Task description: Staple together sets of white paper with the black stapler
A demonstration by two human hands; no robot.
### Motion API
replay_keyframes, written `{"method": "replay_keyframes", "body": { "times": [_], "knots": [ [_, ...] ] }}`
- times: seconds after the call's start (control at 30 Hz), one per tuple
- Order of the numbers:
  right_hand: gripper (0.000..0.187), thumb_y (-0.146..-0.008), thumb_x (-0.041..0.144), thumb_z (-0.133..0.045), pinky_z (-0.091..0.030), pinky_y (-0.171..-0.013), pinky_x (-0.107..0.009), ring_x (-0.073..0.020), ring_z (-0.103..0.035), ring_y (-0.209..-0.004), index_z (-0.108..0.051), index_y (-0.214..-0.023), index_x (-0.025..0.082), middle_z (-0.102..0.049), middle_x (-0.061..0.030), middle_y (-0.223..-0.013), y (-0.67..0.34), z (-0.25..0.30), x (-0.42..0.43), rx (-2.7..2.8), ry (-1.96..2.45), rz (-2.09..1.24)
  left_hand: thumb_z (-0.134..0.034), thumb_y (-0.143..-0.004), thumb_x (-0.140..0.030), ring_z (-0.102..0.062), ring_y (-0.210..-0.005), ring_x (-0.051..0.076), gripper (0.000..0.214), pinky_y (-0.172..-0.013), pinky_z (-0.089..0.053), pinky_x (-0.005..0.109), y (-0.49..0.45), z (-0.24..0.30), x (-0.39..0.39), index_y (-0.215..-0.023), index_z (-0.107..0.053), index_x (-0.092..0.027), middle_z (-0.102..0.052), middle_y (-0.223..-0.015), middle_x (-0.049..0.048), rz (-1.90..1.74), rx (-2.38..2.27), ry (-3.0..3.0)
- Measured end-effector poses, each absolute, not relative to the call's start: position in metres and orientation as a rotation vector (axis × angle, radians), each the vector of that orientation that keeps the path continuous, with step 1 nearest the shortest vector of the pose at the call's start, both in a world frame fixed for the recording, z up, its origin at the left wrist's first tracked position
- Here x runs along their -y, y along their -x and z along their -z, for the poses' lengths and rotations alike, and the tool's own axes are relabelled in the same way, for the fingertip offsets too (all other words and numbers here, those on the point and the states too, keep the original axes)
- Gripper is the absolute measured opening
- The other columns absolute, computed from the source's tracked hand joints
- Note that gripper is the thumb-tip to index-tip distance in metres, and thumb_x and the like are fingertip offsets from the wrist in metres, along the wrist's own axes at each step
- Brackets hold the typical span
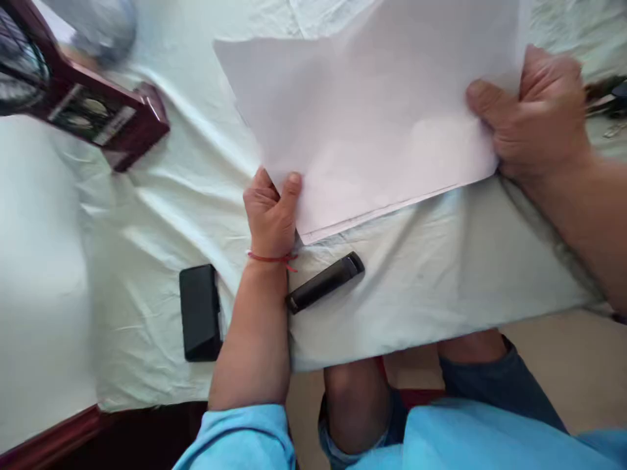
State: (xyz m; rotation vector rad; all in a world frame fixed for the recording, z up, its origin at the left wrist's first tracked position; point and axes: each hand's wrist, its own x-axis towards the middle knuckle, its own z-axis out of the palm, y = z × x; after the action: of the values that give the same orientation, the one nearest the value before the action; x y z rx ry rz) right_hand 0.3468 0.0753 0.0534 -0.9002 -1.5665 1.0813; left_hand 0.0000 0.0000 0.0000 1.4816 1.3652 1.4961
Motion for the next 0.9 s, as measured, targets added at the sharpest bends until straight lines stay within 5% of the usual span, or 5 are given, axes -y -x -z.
{"method": "replay_keyframes", "body": {
  "times": [0.23,0.43,0.63,0.9],
  "knots": [
    [0.026,-0.096,0.021,-0.059,-0.055,-0.096,-0.033,-0.0165,-0.068,-0.106,-0.065,-0.121,0.022,-0.067,0.0009,-0.117,-0.349,-0.05,-0.078,1.552,0.849,-1.074,-0.105,-0.079,-0.063,-0.078,-0.133,0.035,0.06,-0.118,-0.065,0.05,0.003,0.005,-0.003,-0.115,-0.075,-0.026,-0.082,-0.121,0.0085,-1.488,-1.272,-1.456],
    [0.022,-0.096,0.027,-0.061,-0.055,-0.099,-0.034,-0.018,-0.068,-0.108,-0.067,-0.117,0.024,-0.067,0.0011,-0.12,-0.35,-0.049,-0.08,1.537,0.854,-1.052,-0.088,-0.097,-0.071,-0.08,-0.125,0.03,0.052,-0.112,-0.067,0.046,0.001,0.008,-0.006,-0.115,-0.073,-0.024,-0.081,-0.116,0.0078,-1.533,-1.346,-1.471],
    [0.023,-0.093,0.026,-0.064,-0.055,-0.1,-0.035,-0.0195,-0.068,-0.111,-0.067,-0.115,0.021,-0.066,-0.0006,-0.121,-0.348,-0.047,-0.082,1.437,0.876,-1.051,-0.108,-0.069,-0.071,-0.083,-0.109,0.03,0.079,-0.096,-0.071,0.044,0.006,0.01,-0.005,-0.123,-0.071,-0.026,-0.076,-0.105,0.0039,-1.426,-1.276,-1.542],
    [0.019,-0.093,0.028,-0.065,-0.056,-0.098,-0.032,-0.0193,-0.066,-0.115,-0.069,-0.111,0.025,-0.067,0.0003,-0.121,-0.348,-0.046,-0.083,1.416,0.897,-1.049,-0.091,-0.096,-0.068,-0.081,-0.105,0.026,0.05,-0.095,-0.07,0.041,0.007,0.009,-0.003,-0.11,-0.073,-0.023,-0.074,-0.099,0.0041,-1.43,-1.354,-1.543]
  ]
}}
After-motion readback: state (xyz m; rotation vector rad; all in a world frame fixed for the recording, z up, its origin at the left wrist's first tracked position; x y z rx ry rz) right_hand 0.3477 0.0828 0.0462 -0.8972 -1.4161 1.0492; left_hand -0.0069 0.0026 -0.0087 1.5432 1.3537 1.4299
